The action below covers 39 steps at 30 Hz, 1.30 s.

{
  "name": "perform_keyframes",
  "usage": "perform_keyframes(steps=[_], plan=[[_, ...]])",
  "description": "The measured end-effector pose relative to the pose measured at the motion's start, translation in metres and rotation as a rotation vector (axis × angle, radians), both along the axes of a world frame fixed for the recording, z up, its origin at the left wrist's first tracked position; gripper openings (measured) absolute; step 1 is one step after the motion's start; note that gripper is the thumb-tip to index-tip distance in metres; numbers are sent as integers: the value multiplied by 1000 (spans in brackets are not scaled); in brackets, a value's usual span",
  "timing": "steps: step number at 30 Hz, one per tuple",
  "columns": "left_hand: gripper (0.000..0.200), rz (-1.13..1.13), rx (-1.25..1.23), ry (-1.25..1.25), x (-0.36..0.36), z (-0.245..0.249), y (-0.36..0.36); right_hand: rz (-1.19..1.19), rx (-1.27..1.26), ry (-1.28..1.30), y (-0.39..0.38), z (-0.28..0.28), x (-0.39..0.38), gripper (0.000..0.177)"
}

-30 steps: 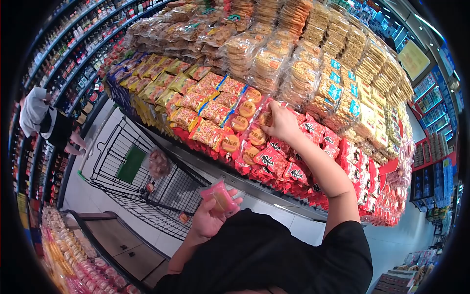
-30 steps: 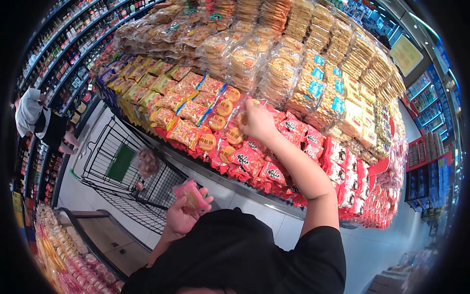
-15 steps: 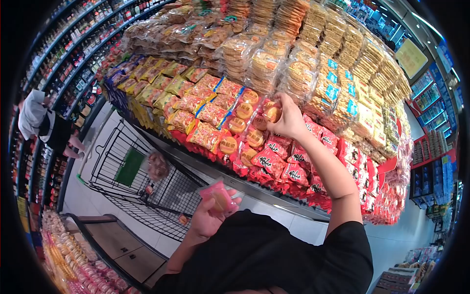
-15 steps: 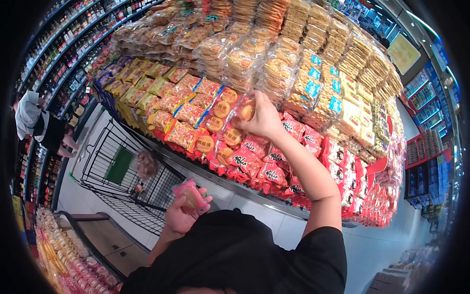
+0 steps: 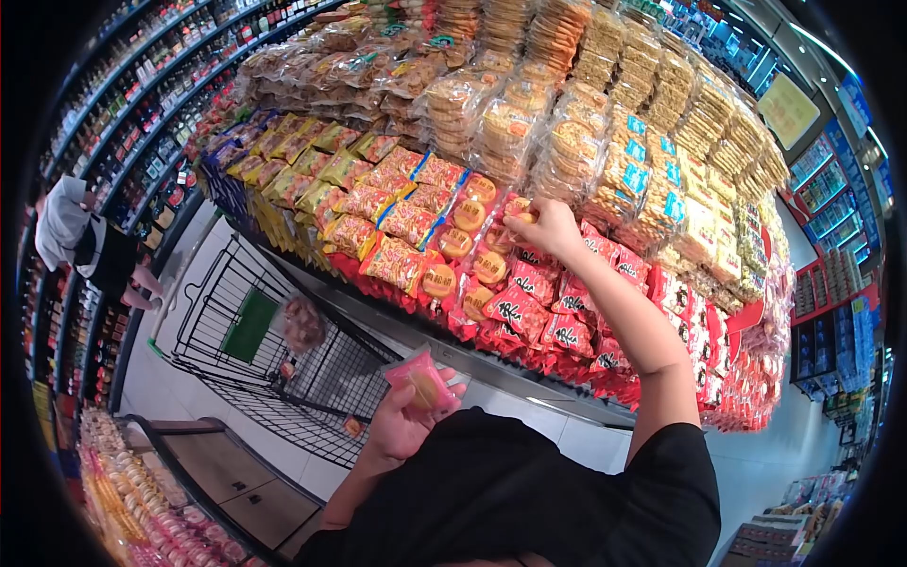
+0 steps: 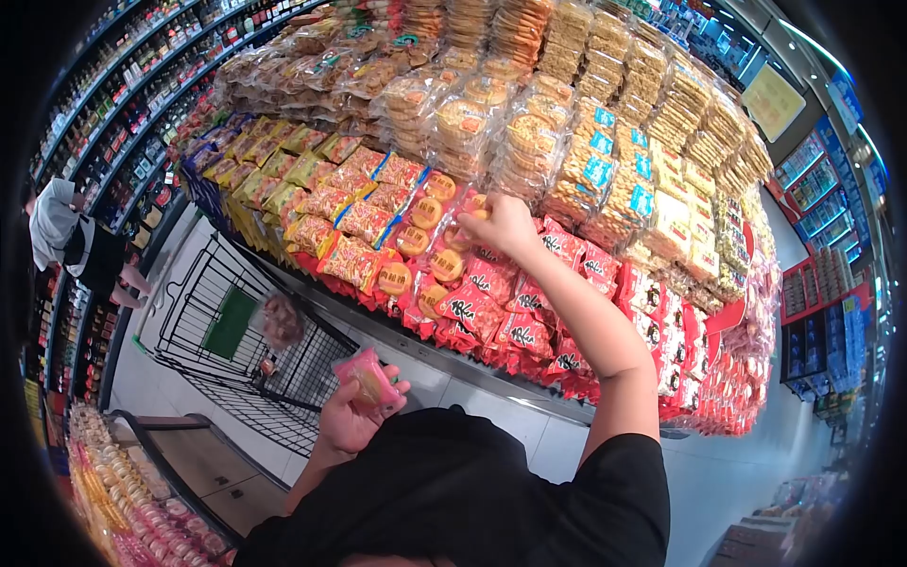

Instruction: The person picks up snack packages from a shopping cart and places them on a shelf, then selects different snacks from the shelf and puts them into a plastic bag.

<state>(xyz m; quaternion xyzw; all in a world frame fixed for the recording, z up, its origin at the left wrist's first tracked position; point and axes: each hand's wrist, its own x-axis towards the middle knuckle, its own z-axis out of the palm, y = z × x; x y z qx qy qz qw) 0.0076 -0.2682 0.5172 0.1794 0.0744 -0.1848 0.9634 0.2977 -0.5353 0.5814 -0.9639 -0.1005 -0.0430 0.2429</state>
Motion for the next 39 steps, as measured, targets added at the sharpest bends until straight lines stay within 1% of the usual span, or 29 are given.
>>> perform_keyframes(steps=[2,4,5,7,11,13,14,16,17,19,20,22,24,26,28,29,30,33,34,35,36,37,39], plan=[[56,4,4,-5,-2,0,1,19,-13,-28,0,-17,7,50],[56,13,6,-15,-4,-1,3,28,117,-8,4,-24,9,49],[55,16,8,-24,-5,-1,4,34,116,-7,3,-26,10,49],[55,25,2,-27,-7,-4,6,36,86,-26,5,-24,9,44],[54,32,-7,-24,-9,-5,9,49,107,-27,4,-28,7,41],[53,28,-16,-28,-9,-5,9,71,-125,-196,8,-21,-5,38],[53,22,-23,-30,-10,-5,9,71,-125,-197,9,-15,-12,38],[53,19,-22,-38,-10,-4,9,21,-373,-137,21,11,-32,45],[53,16,-21,-43,-10,-3,9,21,-374,-138,25,17,-41,45],[54,19,-13,-37,-11,-3,9,151,-250,-289,30,27,-62,41],[54,21,-5,-32,-10,-3,8,148,-252,-287,33,33,-75,41],[55,20,6,-22,-10,-2,5,364,-162,-265,39,45,-106,46],[56,18,19,-13,-8,1,3,546,-155,-198,44,57,-139,47],[65,-20,84,-29,-7,4,2,706,-78,-207,49,50,-166,51],[64,-32,68,-37,-6,3,-1,807,-68,-150,55,45,-189,58],[63,-42,53,-44,-6,2,-2,873,-20,-129,56,36,-197,65],[63,-43,53,-45,-6,2,-3,872,-21,-130,58,28,-206,65],[60,-24,83,-5,-6,-3,-3,835,19,-135,64,15,-226,75],[58,-43,60,-31,-6,-10,-2,840,19,-136,65,14,-228,75],[56,-60,37,-55,-8,-13,-1,789,66,-165,66,13,-230,73],[56,-53,38,-51,-9,-9,-2,738,112,-193,67,11,-232,72],[55,-39,41,-26,-9,-4,-6,745,116,-189,68,10,-234,72],[53,-20,46,-1,-8,4,-9,698,140,-296,70,8,-238,66]])
